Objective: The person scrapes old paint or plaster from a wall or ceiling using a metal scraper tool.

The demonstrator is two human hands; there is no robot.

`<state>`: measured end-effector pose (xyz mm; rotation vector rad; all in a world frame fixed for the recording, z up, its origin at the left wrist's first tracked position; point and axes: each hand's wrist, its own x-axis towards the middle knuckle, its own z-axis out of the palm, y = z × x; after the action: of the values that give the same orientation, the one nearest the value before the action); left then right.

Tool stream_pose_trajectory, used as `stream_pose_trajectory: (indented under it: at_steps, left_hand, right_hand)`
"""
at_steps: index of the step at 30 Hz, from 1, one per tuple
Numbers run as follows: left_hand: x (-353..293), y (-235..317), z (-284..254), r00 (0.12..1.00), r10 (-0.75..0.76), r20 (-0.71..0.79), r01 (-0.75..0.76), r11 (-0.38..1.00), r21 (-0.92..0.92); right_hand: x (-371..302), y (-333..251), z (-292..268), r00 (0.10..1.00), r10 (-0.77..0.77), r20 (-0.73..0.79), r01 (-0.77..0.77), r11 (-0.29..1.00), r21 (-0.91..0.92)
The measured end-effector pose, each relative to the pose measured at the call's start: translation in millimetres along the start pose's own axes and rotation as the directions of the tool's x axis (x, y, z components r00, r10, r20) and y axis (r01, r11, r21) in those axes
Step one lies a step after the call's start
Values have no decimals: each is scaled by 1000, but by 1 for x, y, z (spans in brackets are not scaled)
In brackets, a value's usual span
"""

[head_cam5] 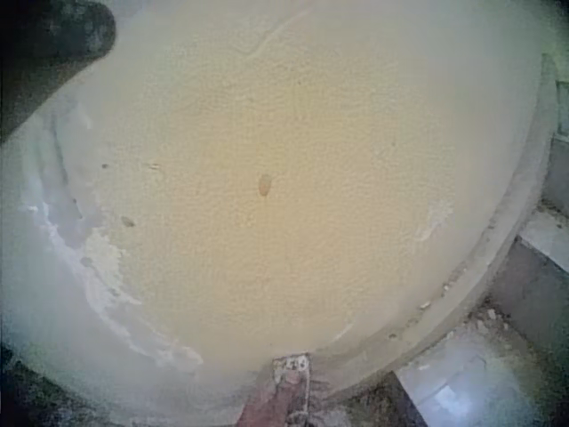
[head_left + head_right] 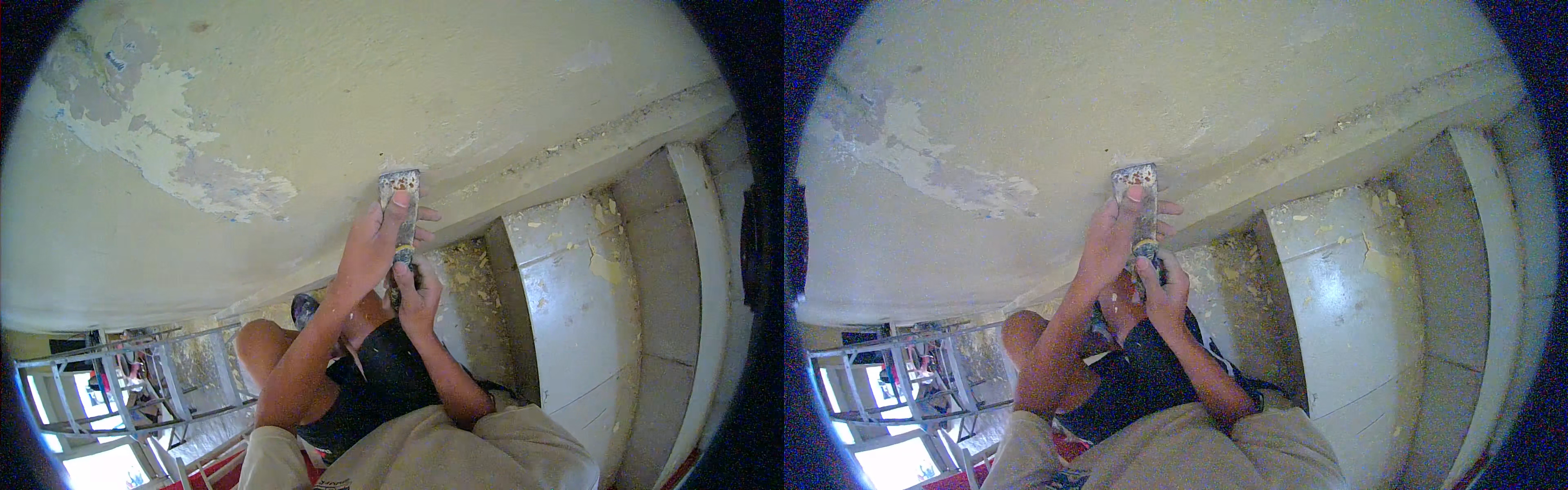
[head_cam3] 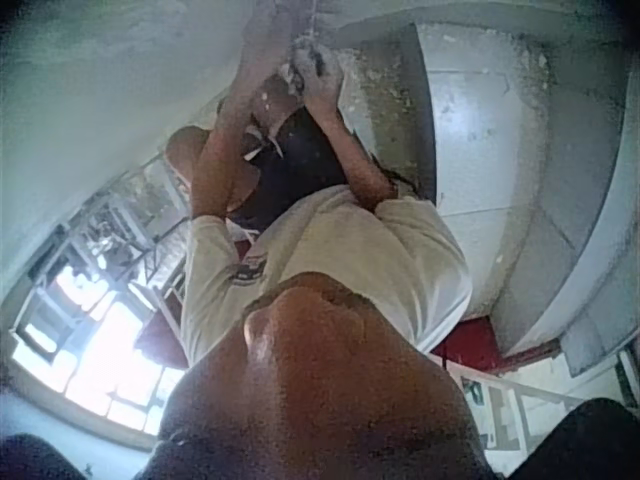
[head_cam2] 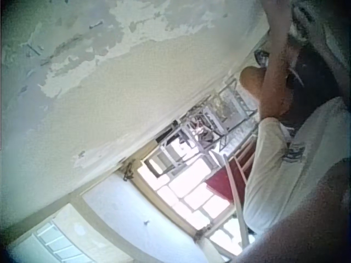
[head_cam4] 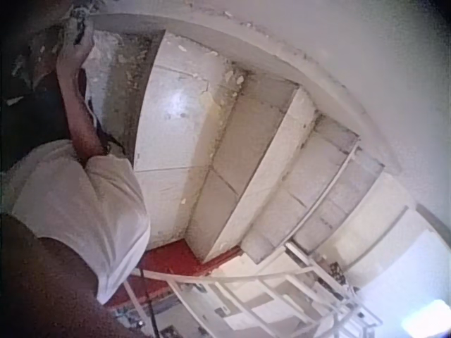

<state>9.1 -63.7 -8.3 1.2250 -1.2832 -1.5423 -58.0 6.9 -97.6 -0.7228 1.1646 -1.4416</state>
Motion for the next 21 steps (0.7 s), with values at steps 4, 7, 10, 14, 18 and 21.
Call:
stream_pose_trajectory:
  at_steps: [4,7,10,14,18,21]
  left_hand:
    - [4,5,-10,999,34,-15,-32,994,106]
    - [4,15,-5,999,54,-3,-53,989,140]
    - [3,11,-5,999,46,-29,-41,987,155]
    - [8,8,-9,997,71,-38,-62,979,194]
    - [6,12,-3,997,52,-60,-45,993,113]
    - [10,17,-3,998,58,-27,-54,992,112]
  right_hand:
    - [-5,-16,23,979,-196,-51,176,950,-259]
    - [-8,-14,28,993,-70,-94,62,994,-92]
    - [-10,-14,27,990,-98,-100,89,992,-93]
    - [-5,-9,26,988,-115,-103,100,985,-140]
    - [-7,-10,28,987,-118,-111,105,988,-111]
    - [1,-11,31,983,-132,-130,114,984,-136]
